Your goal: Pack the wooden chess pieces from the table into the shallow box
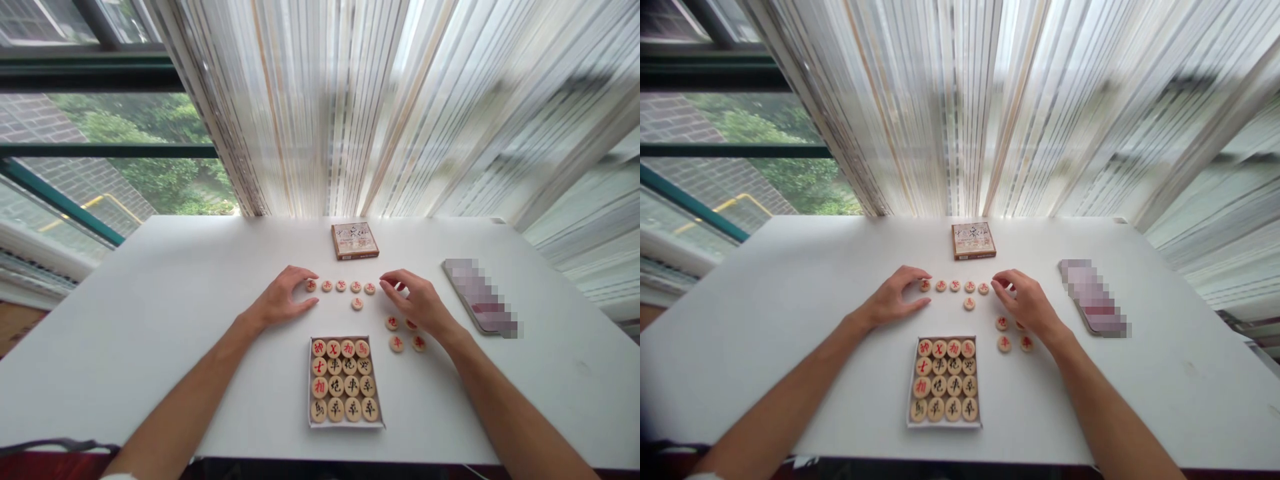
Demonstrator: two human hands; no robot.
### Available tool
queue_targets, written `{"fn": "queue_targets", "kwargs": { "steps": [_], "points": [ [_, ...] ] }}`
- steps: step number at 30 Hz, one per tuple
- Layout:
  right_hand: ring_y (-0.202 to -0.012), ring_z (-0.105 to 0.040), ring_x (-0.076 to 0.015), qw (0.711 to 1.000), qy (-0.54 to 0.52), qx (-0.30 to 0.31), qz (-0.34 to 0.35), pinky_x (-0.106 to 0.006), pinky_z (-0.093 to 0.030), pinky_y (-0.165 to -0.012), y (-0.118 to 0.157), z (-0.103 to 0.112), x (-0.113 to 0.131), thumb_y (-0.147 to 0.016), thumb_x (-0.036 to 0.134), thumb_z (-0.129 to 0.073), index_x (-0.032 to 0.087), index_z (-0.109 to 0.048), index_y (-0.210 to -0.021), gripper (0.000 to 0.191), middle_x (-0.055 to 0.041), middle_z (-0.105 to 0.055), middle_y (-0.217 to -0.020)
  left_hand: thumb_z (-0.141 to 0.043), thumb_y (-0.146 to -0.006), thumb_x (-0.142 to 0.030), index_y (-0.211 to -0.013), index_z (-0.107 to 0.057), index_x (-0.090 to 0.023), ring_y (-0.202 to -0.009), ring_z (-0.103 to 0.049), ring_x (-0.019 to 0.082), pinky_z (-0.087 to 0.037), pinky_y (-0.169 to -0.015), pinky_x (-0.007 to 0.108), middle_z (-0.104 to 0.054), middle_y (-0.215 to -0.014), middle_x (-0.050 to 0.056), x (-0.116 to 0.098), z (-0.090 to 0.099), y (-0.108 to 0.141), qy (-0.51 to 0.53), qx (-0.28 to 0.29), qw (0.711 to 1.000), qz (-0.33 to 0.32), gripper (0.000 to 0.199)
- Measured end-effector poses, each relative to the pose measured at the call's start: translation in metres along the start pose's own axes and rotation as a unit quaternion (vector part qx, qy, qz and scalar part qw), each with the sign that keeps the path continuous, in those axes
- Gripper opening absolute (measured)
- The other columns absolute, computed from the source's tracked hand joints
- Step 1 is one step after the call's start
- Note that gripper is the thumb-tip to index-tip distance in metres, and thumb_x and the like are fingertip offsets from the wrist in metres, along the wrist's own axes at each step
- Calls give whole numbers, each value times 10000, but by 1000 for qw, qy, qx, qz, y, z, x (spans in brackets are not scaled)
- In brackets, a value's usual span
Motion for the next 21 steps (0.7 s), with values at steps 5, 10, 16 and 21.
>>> {"fn": "queue_targets", "kwargs": {
  "steps": [5,10,16,21],
  "points": [
    [-776,-650,-192,1000,0,2,5,-269,-529,-571,0,1,-2,-982,329,-571,229,-685,-991,151,-51,-698,-905,-720,-835,-240,-1233,-618,-198,-1138,-594,256,-487,-1043,420,-676,-1201,98,0,1,0,-4,-4,1000,-5,413],
    [-806,-660,-196,1000,0,-5,24,-257,-529,-527,-1,4,1,-974,310,-591,226,-689,-1014,135,-57,-700,-928,-697,-853,-215,-1220,-629,-196,-1135,-591,252,-481,-1045,428,-676,-1193,98,-2,1,0,-17,-20,1000,-17,373],
    [-1043,-643,-238,985,13,68,161,-409,-578,-899,7,-14,26,-967,217,-612,265,-696,-1123,183,-63,-716,-1104,-670,-883,-194,-1140,-661,-191,-1086,-603,237,-494,-1001,415,-689,-1131,93,-15,2,-4,-41,-61,996,-51,258],
    [-1052,-649,-251,978,45,97,181,-425,-583,-901,12,-26,38,-970,212,-611,253,-700,-1105,167,-88,-716,-1122,-642,-913,-193,-1090,-676,-196,-874,-635,166,-539,-850,317,-704,-1048,66,-32,-8,-1,3,-19,998,-51,180]
  ]
}}
Point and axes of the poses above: each hand's wrist, its own y-axis away from the middle knuckle, its own z-axis out of the back of the hand, x = y × z, the point moved 3 cm from there along -y, towards the middle knuckle
